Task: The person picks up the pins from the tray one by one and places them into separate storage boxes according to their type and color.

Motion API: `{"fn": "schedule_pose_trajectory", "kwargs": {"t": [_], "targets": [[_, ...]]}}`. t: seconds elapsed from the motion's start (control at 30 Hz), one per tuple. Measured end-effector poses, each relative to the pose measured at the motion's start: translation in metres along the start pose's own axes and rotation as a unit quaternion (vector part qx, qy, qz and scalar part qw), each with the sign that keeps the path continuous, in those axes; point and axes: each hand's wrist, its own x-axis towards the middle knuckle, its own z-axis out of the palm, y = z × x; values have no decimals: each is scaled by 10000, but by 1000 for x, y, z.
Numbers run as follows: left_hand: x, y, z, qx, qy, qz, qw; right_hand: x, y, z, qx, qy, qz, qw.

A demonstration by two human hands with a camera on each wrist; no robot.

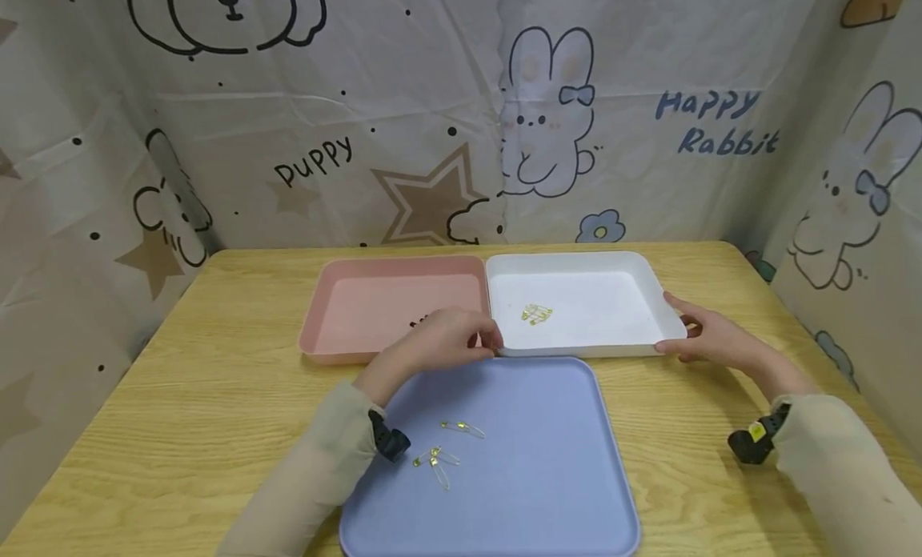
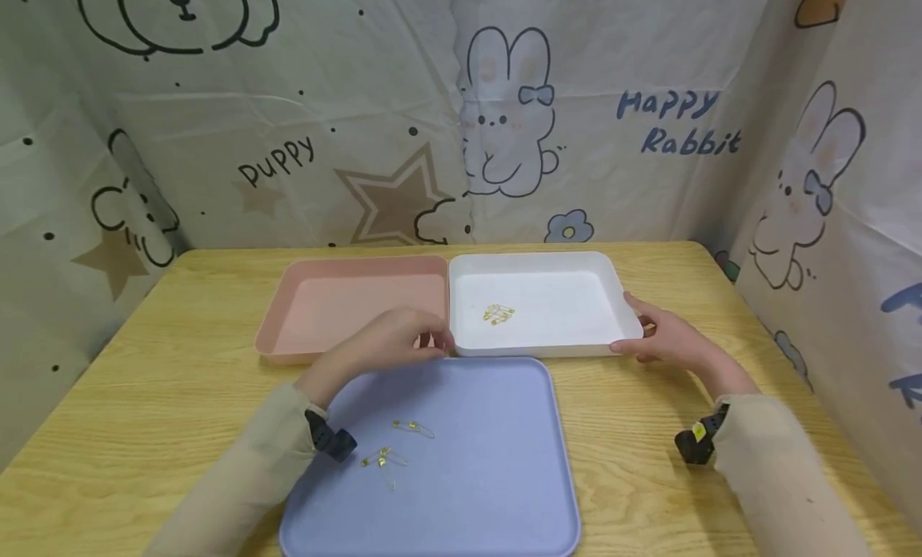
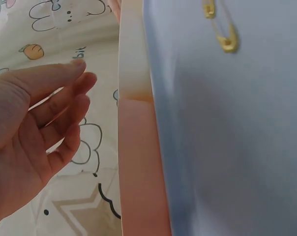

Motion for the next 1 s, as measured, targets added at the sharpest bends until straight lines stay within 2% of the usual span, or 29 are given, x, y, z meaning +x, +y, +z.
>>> {"fn": "schedule_pose_trajectory", "kwargs": {"t": [0.1, 0.23, 0.43, 0.63, 0.8, 1.0], "targets": [[-7, -1, 2, -88, -18, 216, 9997, 0, 0, -1, -12, -10, 18, 10000], [-16, -2, 5, -205, -117, 312, 9992, 1, 0, -2, -12, -29, 31, 10000], [-24, 2, 9, -135, -459, 171, 9987, 1, 0, -1, -48, -23, 13, 10000], [-27, 11, 12, 39, -759, 227, 9968, 1, -1, 0, -82, -7, 37, 10000], [-28, 17, 17, 37, -1204, 139, 9926, 1, 0, 0, -102, -5, 51, 9999], [-29, 21, 24, 359, -1610, -49, 9863, 0, 0, 0, -77, -19, 42, 10000]]}}
